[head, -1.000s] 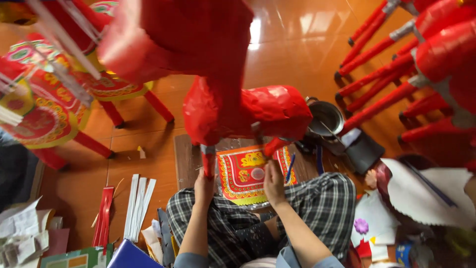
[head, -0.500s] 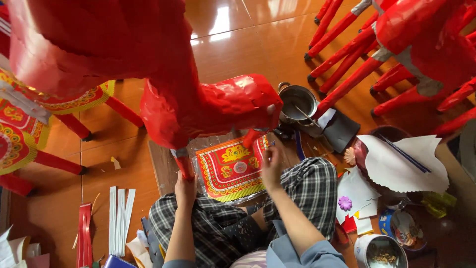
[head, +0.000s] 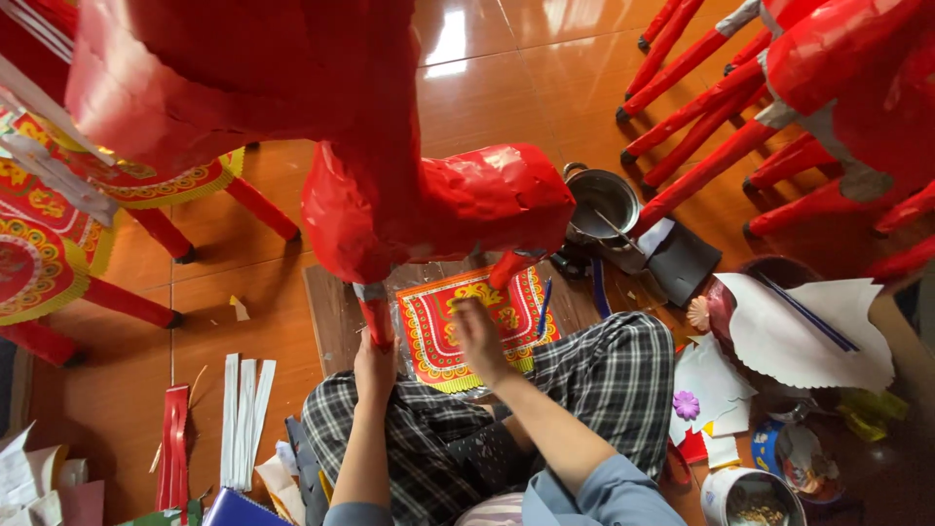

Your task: Assembling and decorating traditional paper horses by applying glue and attaching paper patterns.

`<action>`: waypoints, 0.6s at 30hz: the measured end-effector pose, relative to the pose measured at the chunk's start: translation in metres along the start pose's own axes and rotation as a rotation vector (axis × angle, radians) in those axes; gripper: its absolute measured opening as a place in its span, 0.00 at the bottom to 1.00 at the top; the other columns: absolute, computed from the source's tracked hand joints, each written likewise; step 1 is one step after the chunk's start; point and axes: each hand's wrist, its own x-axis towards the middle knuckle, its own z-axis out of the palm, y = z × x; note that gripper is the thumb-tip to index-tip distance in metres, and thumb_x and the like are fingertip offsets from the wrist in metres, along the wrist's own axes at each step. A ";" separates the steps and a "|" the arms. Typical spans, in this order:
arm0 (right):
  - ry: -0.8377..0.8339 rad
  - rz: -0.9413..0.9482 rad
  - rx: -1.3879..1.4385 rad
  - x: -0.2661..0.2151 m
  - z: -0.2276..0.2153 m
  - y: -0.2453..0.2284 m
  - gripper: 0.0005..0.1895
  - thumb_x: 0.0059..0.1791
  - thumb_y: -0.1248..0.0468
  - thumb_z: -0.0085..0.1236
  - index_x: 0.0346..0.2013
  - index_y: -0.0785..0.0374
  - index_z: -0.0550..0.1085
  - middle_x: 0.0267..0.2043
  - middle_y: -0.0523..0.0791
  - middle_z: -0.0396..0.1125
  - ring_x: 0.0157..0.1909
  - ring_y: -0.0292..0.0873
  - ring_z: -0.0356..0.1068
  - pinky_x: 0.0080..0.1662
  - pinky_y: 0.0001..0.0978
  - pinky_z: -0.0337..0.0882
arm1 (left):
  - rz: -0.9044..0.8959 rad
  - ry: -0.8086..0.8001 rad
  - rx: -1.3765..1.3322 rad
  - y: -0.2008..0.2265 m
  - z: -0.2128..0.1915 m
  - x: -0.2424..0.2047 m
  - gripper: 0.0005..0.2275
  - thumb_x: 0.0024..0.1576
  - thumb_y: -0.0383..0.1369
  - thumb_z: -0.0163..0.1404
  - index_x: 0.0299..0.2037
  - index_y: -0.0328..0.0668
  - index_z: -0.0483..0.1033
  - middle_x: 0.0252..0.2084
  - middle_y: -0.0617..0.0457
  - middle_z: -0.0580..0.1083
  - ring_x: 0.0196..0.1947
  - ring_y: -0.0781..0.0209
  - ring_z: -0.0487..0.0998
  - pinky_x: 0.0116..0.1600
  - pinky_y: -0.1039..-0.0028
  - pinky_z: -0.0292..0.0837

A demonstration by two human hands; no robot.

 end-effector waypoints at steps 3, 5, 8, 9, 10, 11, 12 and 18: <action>0.297 0.250 -0.049 0.006 -0.058 -0.015 0.06 0.53 0.63 0.44 0.37 0.60 0.69 0.24 0.47 0.61 0.26 0.44 0.67 0.34 0.38 0.68 | -0.002 -0.007 -0.004 0.002 -0.004 0.001 0.20 0.49 0.43 0.59 0.46 0.48 0.65 0.30 0.44 0.74 0.32 0.42 0.80 0.35 0.58 0.77; 0.512 0.358 -0.121 0.008 -0.086 -0.018 0.12 0.54 0.59 0.43 0.30 0.60 0.70 0.15 0.44 0.59 0.22 0.42 0.66 0.36 0.38 0.65 | 0.005 -0.016 -0.016 0.002 -0.004 0.000 0.20 0.50 0.43 0.58 0.46 0.48 0.65 0.30 0.43 0.74 0.32 0.41 0.80 0.36 0.57 0.76; 0.507 0.273 -0.143 0.005 -0.103 -0.007 0.09 0.55 0.63 0.43 0.37 0.63 0.71 0.29 0.48 0.62 0.32 0.45 0.66 0.40 0.37 0.65 | -0.013 -0.011 -0.013 -0.001 0.001 0.002 0.20 0.49 0.43 0.59 0.47 0.50 0.65 0.30 0.45 0.74 0.32 0.43 0.80 0.35 0.58 0.76; 0.458 0.287 -0.100 0.004 -0.103 0.000 0.10 0.56 0.62 0.43 0.35 0.61 0.72 0.28 0.45 0.62 0.31 0.42 0.65 0.39 0.35 0.65 | -0.005 -0.005 -0.002 -0.004 0.003 0.002 0.21 0.49 0.43 0.60 0.47 0.50 0.65 0.29 0.46 0.74 0.31 0.44 0.80 0.35 0.60 0.77; 0.410 0.301 -0.058 0.003 -0.103 0.007 0.12 0.57 0.61 0.42 0.34 0.59 0.72 0.27 0.43 0.62 0.31 0.39 0.65 0.39 0.33 0.65 | 0.003 0.001 0.009 -0.009 0.006 0.002 0.21 0.49 0.44 0.60 0.46 0.50 0.64 0.29 0.47 0.74 0.31 0.45 0.80 0.34 0.62 0.77; 0.413 0.309 -0.057 0.007 -0.109 0.027 0.12 0.57 0.61 0.42 0.34 0.59 0.72 0.27 0.43 0.62 0.31 0.39 0.65 0.39 0.33 0.65 | 0.004 -0.006 0.014 -0.012 0.008 0.001 0.21 0.49 0.44 0.60 0.46 0.50 0.64 0.29 0.47 0.74 0.31 0.45 0.80 0.34 0.62 0.77; 0.534 0.327 0.127 0.011 -0.114 0.047 0.10 0.55 0.65 0.41 0.35 0.62 0.72 0.30 0.41 0.64 0.35 0.35 0.64 0.42 0.27 0.64 | 0.018 -0.001 0.025 -0.016 0.010 0.001 0.21 0.49 0.44 0.60 0.47 0.50 0.64 0.28 0.47 0.74 0.30 0.45 0.80 0.34 0.62 0.77; 0.429 0.483 -0.533 0.069 -0.202 0.099 0.11 0.51 0.69 0.44 0.46 0.60 0.71 0.35 0.54 0.71 0.43 0.58 0.73 0.48 0.52 0.70 | 0.123 0.046 0.081 0.038 -0.034 -0.011 0.36 0.45 0.39 0.62 0.61 0.34 0.55 0.39 0.32 0.72 0.38 0.38 0.77 0.41 0.58 0.76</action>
